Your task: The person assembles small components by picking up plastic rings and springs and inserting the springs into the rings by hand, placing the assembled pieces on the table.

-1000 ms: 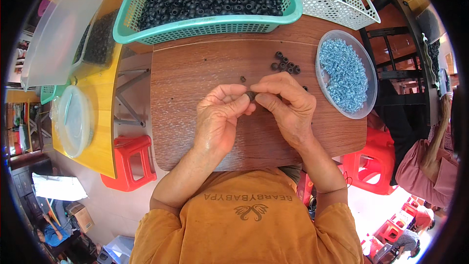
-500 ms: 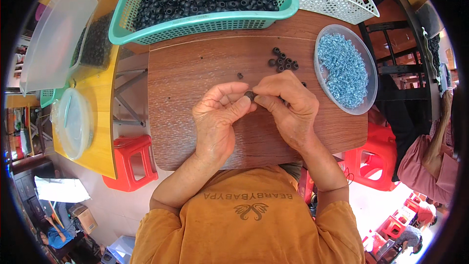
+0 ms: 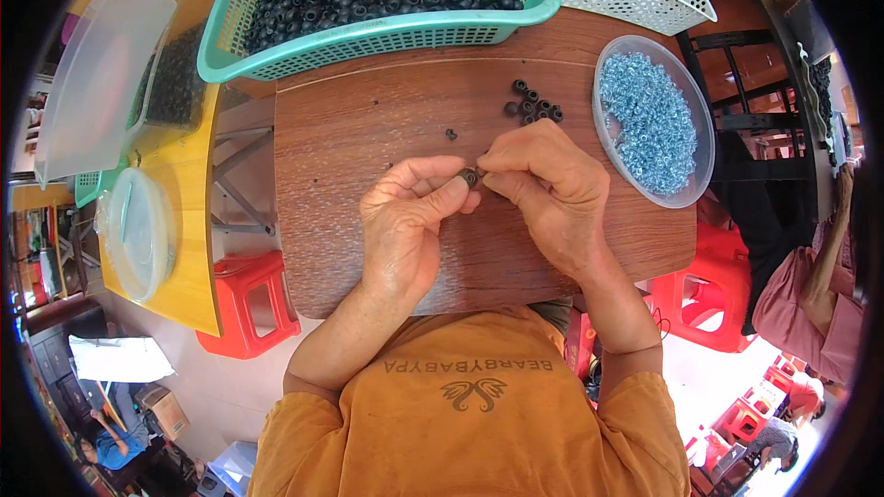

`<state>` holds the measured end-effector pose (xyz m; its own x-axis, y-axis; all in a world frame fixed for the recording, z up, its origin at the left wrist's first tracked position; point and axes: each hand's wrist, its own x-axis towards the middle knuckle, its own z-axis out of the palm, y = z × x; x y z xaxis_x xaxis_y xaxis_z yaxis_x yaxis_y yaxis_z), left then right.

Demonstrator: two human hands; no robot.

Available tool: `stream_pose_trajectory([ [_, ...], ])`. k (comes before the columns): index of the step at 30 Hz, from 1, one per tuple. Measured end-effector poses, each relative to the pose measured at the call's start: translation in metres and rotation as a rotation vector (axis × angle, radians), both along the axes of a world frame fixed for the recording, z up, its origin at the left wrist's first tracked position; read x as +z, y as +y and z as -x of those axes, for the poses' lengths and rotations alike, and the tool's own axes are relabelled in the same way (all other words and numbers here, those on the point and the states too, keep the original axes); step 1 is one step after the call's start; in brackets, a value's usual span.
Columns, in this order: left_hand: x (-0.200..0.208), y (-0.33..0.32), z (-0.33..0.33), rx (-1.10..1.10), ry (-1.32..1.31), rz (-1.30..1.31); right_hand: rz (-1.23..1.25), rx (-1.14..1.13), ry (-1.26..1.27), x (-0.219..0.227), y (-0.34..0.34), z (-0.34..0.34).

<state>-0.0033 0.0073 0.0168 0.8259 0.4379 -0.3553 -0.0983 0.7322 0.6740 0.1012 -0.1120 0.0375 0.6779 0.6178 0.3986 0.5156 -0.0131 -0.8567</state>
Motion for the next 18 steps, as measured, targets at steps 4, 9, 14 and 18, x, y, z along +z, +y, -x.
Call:
stream_pose_trajectory([
  [4, 0.0015, -0.0015, -0.0011, 0.025, 0.005, -0.020, 0.018, 0.008, -0.092, -0.0019, 0.0026, 0.0014],
  [9, -0.0021, -0.0052, -0.0009, 0.070, -0.016, -0.157, 0.045, -0.012, -0.220, -0.0038, 0.0060, 0.0033],
  [14, -0.0047, -0.0050, 0.0008, 0.054, 0.030, -0.102, 0.039, 0.005, -0.289, -0.0098, 0.0050, 0.0023],
  [18, 0.0000, -0.0035, 0.0019, 0.021, 0.058, -0.047, 0.054, 0.025, -0.209, -0.0062, 0.0046, 0.0002],
])
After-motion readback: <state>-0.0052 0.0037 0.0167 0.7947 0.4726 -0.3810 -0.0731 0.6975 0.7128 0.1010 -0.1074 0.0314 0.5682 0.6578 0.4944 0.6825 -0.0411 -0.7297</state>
